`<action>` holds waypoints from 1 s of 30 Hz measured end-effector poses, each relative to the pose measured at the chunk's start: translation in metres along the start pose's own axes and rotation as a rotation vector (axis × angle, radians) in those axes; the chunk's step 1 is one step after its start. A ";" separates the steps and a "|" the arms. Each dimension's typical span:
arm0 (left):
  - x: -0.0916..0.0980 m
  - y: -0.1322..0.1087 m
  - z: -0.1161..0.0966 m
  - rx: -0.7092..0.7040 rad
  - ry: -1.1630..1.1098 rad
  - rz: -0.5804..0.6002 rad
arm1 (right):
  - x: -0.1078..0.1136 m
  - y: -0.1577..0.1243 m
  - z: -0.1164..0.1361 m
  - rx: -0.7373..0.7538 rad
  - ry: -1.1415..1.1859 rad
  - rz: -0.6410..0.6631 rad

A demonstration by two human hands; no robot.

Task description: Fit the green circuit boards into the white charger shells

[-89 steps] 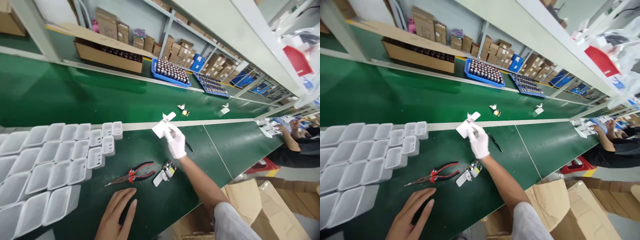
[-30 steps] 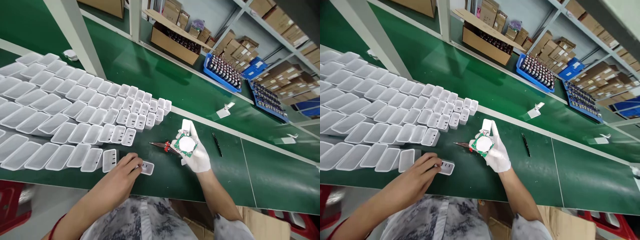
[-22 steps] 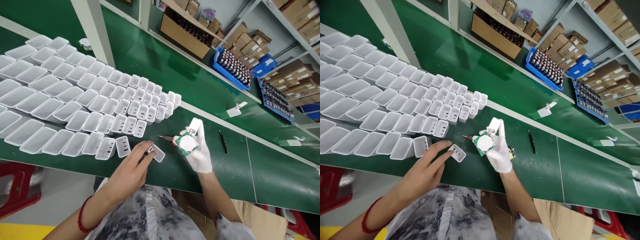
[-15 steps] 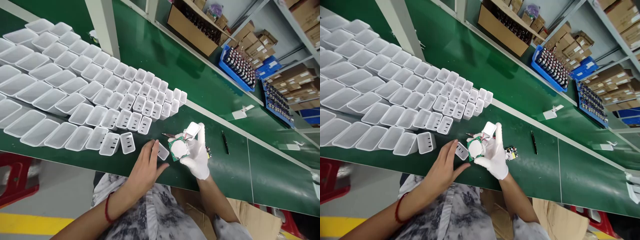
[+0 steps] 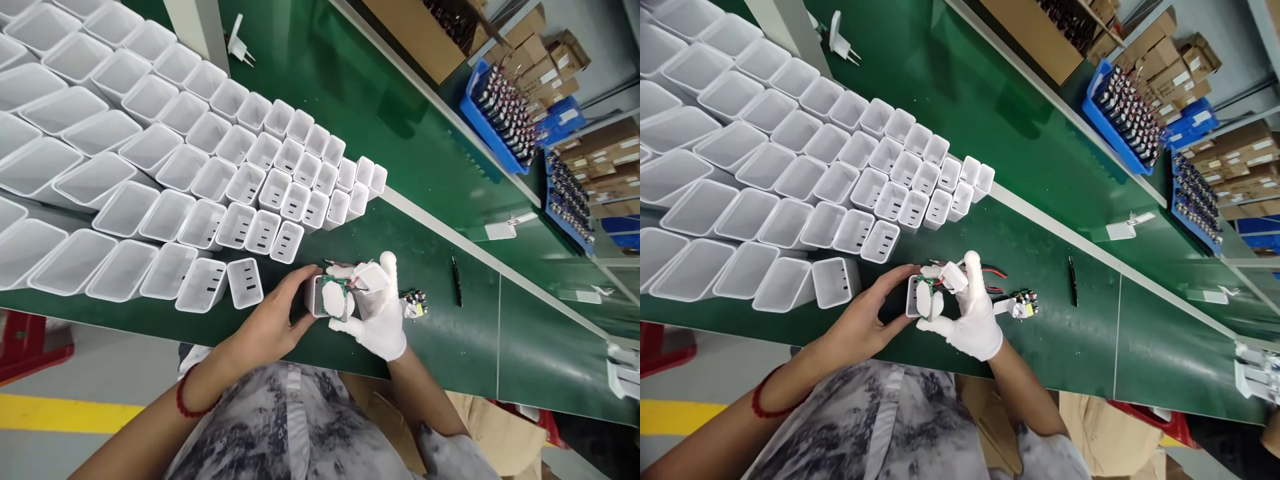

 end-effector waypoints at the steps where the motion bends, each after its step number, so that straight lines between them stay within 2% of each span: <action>1: 0.000 0.000 0.000 0.011 0.010 0.009 | -0.001 -0.001 0.000 0.022 -0.021 0.031; 4: 0.000 0.000 0.001 0.024 0.032 0.020 | -0.006 -0.002 0.001 0.071 -0.107 0.124; 8: 0.002 0.000 -0.001 -0.011 0.054 -0.011 | -0.007 -0.004 -0.003 0.054 -0.236 0.180; 21: 0.000 0.000 0.000 -0.001 0.058 0.005 | -0.012 -0.002 -0.002 0.062 -0.316 0.238; 30: -0.001 0.000 0.001 0.024 0.063 0.024 | -0.005 -0.003 -0.006 0.014 -0.332 0.185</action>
Point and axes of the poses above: each hand's wrist, its own y-axis towards the middle knuckle, its own x-axis out of the back of the hand, z = x × y, the point moved 10 cm from there along y, towards the middle knuckle, and after that the axes turned 14 degrees about x, right-handed, at the moved point
